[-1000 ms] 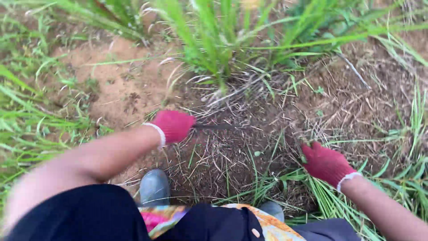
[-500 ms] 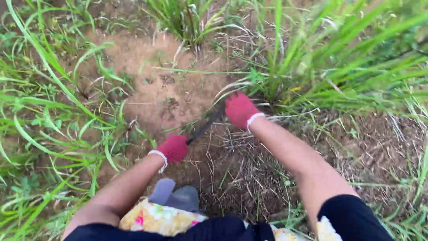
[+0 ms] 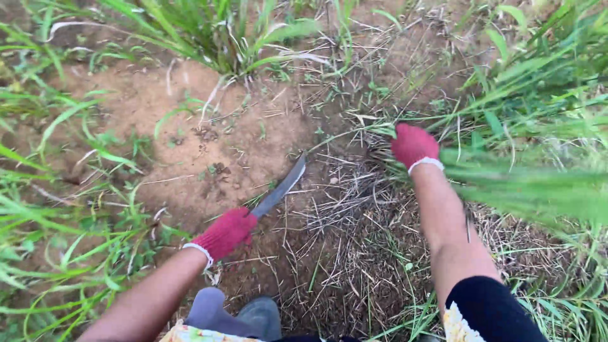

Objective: Cutting tall grass and weeds in a field using a sickle

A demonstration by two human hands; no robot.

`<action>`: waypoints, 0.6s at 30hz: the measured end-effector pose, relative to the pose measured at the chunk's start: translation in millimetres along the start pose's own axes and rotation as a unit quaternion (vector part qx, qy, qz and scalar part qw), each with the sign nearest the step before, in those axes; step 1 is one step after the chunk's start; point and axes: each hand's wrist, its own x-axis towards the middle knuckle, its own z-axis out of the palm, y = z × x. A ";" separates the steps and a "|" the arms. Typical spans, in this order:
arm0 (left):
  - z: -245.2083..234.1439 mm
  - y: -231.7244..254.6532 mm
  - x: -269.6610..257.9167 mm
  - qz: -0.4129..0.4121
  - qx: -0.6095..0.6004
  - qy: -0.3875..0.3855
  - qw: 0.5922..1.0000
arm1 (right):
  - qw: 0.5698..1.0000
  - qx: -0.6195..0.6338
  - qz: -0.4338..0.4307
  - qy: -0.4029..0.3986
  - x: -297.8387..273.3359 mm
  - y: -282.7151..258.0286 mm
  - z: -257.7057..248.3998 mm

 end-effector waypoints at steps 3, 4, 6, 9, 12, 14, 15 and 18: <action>-19.4 36.7 24.1 0.175 0.084 0.093 0.977 | 0.991 0.113 0.060 -0.033 -37.8 -6.0 11.2; -33.8 57.4 36.1 0.342 0.366 0.211 0.839 | 0.992 0.104 0.063 -0.019 -41.7 -9.6 15.2; -59.2 134.5 38.4 0.463 0.596 0.301 0.582 | 0.993 0.096 0.069 -0.005 -47.4 -14.0 18.9; -71.3 277.8 6.5 0.475 0.454 0.348 0.669 | 0.994 0.092 0.050 0.031 -66.0 -24.9 4.0; -55.8 365.2 22.1 0.452 -0.038 0.312 0.835 | 0.995 0.078 0.065 -0.015 -84.4 -40.9 -26.2; -31.7 388.1 37.8 0.444 -0.323 0.336 0.765 | 0.995 0.085 0.042 0.024 -77.8 -31.4 -11.5; 2.7 356.3 96.9 0.448 -0.323 0.334 0.764 | 0.995 0.084 0.046 0.026 -70.3 -22.9 0.5; 54.5 239.2 188.6 0.283 0.125 0.219 0.925 | 0.990 0.110 0.012 0.085 -75.3 -18.8 27.8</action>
